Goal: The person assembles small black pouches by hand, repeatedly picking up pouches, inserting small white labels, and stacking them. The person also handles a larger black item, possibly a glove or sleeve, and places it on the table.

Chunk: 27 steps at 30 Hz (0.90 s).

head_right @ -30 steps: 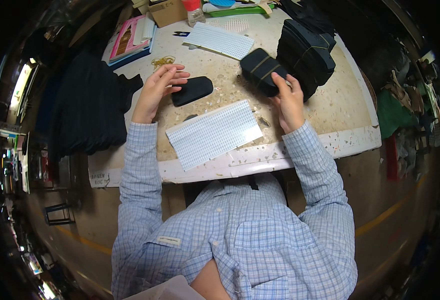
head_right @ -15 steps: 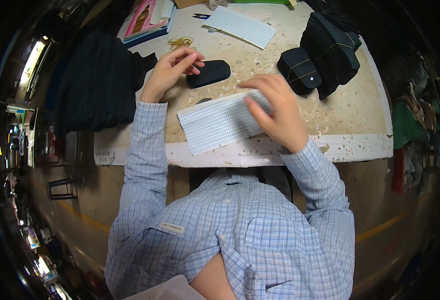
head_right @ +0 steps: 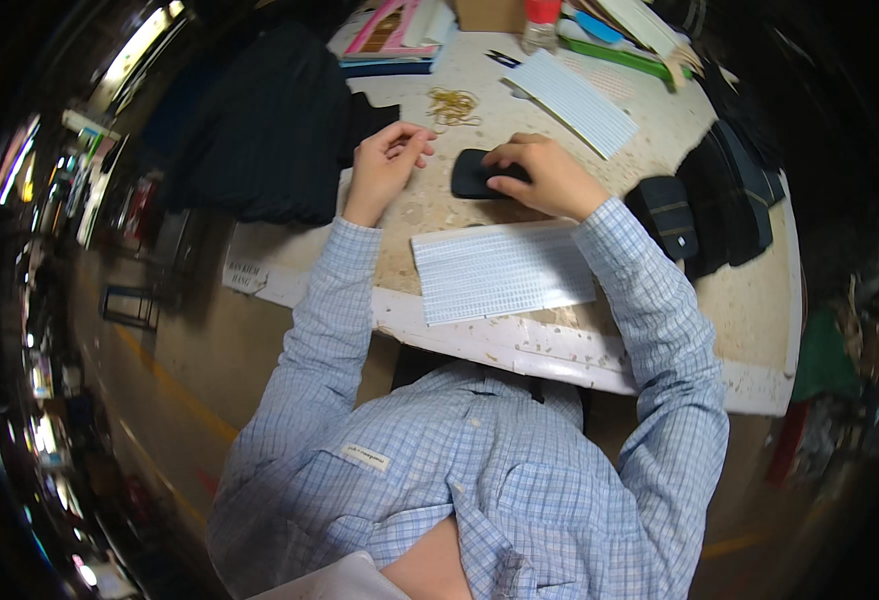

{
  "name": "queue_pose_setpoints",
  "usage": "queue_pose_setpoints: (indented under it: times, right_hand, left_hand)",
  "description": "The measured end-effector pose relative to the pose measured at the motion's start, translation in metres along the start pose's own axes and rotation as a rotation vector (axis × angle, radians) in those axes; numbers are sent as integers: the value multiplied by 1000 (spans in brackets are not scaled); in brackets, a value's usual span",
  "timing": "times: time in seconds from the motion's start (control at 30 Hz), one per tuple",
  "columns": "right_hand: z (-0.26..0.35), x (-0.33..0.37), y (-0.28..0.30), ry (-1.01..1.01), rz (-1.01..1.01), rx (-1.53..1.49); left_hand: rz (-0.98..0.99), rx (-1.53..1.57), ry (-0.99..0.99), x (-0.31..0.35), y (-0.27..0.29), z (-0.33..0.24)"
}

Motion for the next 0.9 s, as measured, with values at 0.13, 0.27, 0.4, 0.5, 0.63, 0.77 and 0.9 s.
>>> queue_pose_setpoints:
  times: [0.13,0.27,0.4,0.5,0.63,0.77,0.9]
  right_hand:
    - [-36,-13,-8,-335,35,126]
    - [-48,-12,-18,-361,78,171]
    - [-53,-14,-21,-374,85,107]
    - [-51,-14,-22,-353,70,118]
    - [-47,-9,-23,-327,29,133]
    - [-48,-6,-24,-321,21,101]
    - [-48,-7,-23,-280,19,130]
  left_hand:
    - [-373,312,-233,63,33,-35]
    - [-728,351,-333,154,111,-32]
    - [-986,703,28,190,177,20]
    - [-567,1201,258,176,183,26]
    - [-540,1218,308,162,192,15]
    - [-569,1252,381,154,193,9]
    - [-714,1229,483,146,195,19]
Point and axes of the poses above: each hand's wrist, its own x-axis away from the middle knuckle, its own y-axis out of the back of the hand, z = x × y, the point moved 6 cm from there along -x, towards the middle knuckle, and after that the axes turned 9 degrees about z, right-handed, at the moved point
